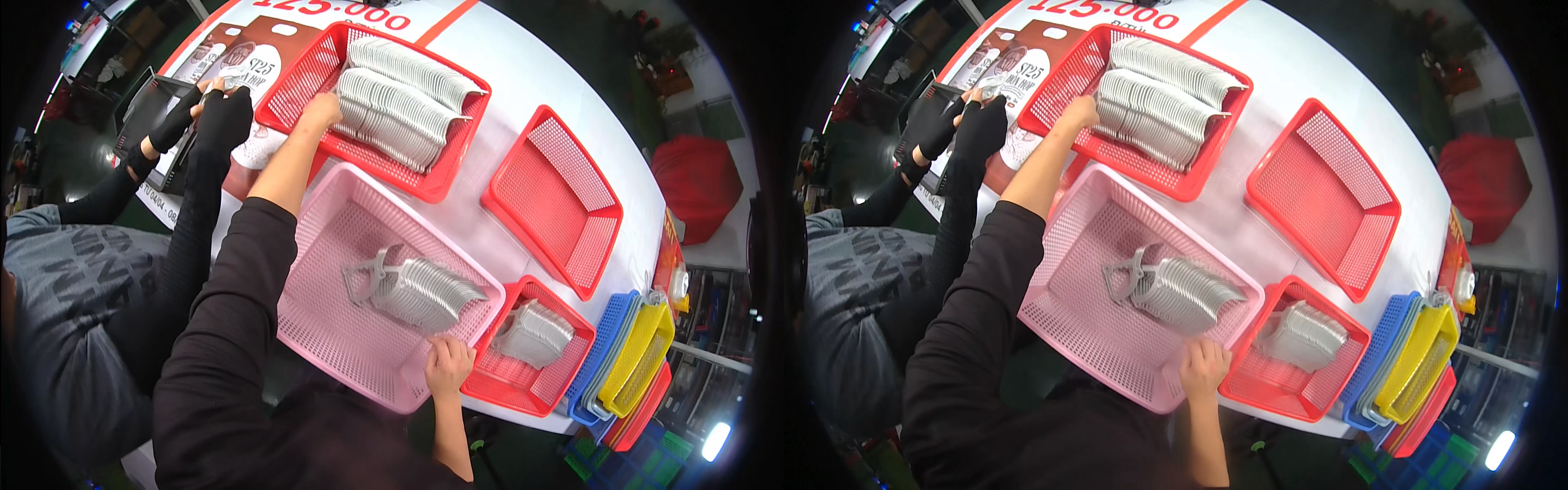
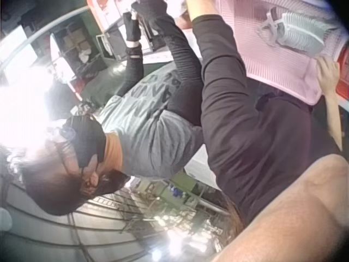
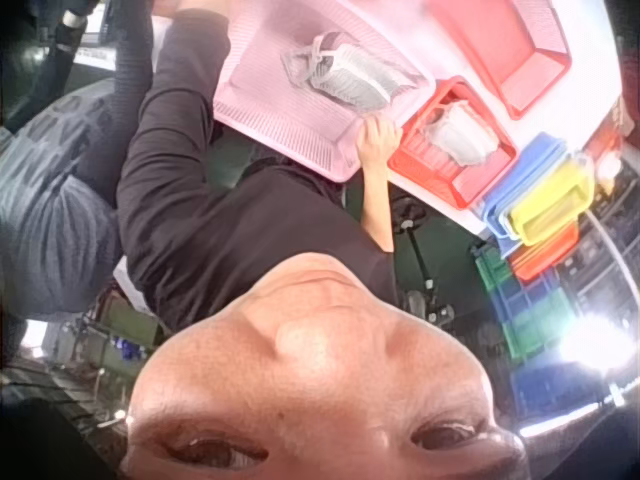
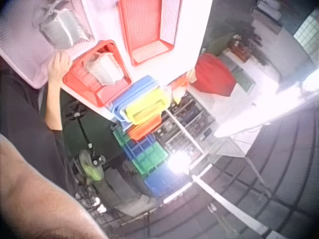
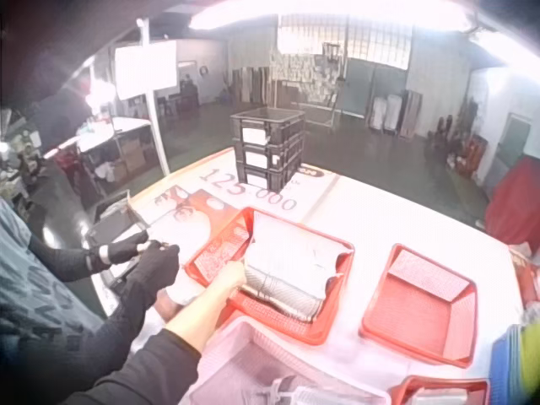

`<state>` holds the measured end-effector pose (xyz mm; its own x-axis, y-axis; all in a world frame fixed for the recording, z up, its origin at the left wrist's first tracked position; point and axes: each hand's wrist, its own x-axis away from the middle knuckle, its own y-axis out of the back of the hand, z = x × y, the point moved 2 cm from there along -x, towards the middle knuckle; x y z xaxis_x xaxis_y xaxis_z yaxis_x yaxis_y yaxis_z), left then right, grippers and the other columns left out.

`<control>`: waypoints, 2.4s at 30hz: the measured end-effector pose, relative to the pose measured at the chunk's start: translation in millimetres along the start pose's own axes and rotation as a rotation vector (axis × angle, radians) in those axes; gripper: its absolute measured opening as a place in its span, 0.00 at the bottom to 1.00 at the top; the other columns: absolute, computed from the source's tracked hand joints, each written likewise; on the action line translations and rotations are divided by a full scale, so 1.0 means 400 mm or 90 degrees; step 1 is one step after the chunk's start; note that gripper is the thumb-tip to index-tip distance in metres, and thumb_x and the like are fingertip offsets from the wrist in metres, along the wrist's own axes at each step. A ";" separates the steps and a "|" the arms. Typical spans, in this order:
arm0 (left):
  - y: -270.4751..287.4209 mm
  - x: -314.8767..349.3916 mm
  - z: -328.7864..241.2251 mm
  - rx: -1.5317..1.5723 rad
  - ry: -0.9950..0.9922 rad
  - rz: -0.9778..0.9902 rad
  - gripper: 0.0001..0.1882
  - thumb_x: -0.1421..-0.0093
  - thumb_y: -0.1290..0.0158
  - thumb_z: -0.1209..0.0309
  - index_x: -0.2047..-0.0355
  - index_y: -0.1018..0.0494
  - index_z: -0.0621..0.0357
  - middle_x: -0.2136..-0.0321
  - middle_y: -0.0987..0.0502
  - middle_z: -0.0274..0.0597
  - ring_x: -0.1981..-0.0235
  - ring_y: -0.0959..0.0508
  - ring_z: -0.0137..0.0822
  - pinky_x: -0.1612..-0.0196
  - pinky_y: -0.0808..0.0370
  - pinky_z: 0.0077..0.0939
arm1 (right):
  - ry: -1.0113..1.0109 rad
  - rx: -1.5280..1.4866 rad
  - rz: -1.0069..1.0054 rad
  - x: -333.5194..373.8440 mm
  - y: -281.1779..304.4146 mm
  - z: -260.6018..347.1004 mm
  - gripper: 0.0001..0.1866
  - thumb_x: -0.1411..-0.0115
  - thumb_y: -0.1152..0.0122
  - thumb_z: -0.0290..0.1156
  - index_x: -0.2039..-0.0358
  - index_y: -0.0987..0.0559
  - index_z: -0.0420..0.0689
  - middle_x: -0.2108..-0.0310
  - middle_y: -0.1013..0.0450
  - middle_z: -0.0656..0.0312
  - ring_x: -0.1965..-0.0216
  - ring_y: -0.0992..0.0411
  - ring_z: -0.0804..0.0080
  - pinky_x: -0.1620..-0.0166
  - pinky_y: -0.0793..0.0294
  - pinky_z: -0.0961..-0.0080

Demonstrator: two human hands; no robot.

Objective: The person transfers stacks of white folded items from a pink basket into red baskets, then moves the red baskets to a stack of trays. The person also picks up a black tray from the floor and places it on the table.

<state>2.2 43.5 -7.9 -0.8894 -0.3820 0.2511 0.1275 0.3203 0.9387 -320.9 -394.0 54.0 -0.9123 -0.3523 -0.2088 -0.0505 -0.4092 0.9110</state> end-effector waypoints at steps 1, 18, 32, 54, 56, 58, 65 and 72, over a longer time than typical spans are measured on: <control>0.027 0.034 -0.018 0.032 0.008 -0.049 0.21 0.53 0.46 0.70 0.59 0.26 0.69 0.59 0.24 0.61 0.55 0.23 0.52 0.52 0.27 0.41 | 0.001 -0.006 -0.002 0.000 0.000 -0.001 0.10 0.57 0.41 0.22 0.72 0.20 0.50 0.72 0.27 0.65 0.69 0.30 0.68 0.65 0.40 0.70; -0.270 0.847 -0.199 0.054 0.017 0.056 0.15 0.51 0.40 0.62 0.65 0.23 0.57 0.69 0.21 0.51 0.64 0.21 0.49 0.59 0.25 0.44 | 0.089 -0.148 -0.092 0.025 0.009 -0.023 0.08 0.56 0.40 0.24 0.75 0.23 0.52 0.73 0.29 0.71 0.71 0.31 0.73 0.67 0.42 0.71; -0.337 0.909 -0.180 0.424 0.001 -0.059 0.19 0.52 0.38 0.72 0.60 0.25 0.67 0.67 0.20 0.52 0.63 0.20 0.43 0.60 0.23 0.32 | 0.131 -0.191 -0.066 0.036 -0.006 -0.038 0.05 0.55 0.41 0.25 0.76 0.23 0.50 0.74 0.29 0.68 0.68 0.30 0.70 0.64 0.40 0.70; -0.349 0.841 -0.236 0.680 -0.030 0.457 0.26 0.47 0.40 0.74 0.48 0.33 0.64 0.55 0.25 0.49 0.57 0.23 0.37 0.69 0.20 0.28 | -0.453 -0.424 0.029 -0.088 -0.093 -0.052 0.37 0.52 0.45 0.22 0.41 0.45 0.28 0.43 0.43 0.37 0.40 0.43 0.47 0.38 0.45 0.65; -0.354 0.827 -0.243 0.647 -0.024 0.495 0.26 0.47 0.39 0.72 0.48 0.33 0.63 0.55 0.25 0.48 0.57 0.23 0.37 0.70 0.20 0.27 | -0.474 -0.511 0.039 -0.105 -0.127 -0.096 0.36 0.52 0.41 0.25 0.43 0.40 0.29 0.49 0.33 0.41 0.46 0.34 0.51 0.43 0.37 0.67; -0.352 0.814 -0.244 0.618 -0.049 0.543 0.28 0.48 0.38 0.71 0.48 0.33 0.63 0.53 0.26 0.47 0.54 0.24 0.38 0.69 0.19 0.26 | -0.510 -0.514 0.002 -0.112 -0.165 -0.121 0.27 0.52 0.38 0.25 0.51 0.30 0.32 0.57 0.26 0.49 0.55 0.27 0.58 0.51 0.31 0.68; -0.354 0.790 -0.249 0.629 -0.031 0.699 0.23 0.46 0.39 0.72 0.50 0.31 0.62 0.53 0.26 0.45 0.53 0.26 0.36 0.68 0.18 0.27 | -0.565 -0.569 0.062 -0.134 -0.227 -0.189 0.23 0.44 0.41 0.35 0.53 0.27 0.31 0.57 0.26 0.48 0.54 0.28 0.60 0.51 0.31 0.70; -0.355 0.764 -0.262 0.659 -0.114 0.756 0.13 0.43 0.43 0.73 0.56 0.26 0.59 0.61 0.22 0.39 0.62 0.22 0.31 0.68 0.20 0.25 | -0.532 -0.576 0.024 -0.126 -0.177 -0.137 0.15 0.39 0.47 0.32 0.58 0.24 0.33 0.62 0.25 0.56 0.62 0.29 0.70 0.57 0.32 0.72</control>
<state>-241.6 -209.7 -39.8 -0.5531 0.5840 0.5941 0.4834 0.8058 -0.3421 -249.0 -393.6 -19.5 -0.9036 0.1340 0.4069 -0.0221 -0.9632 0.2681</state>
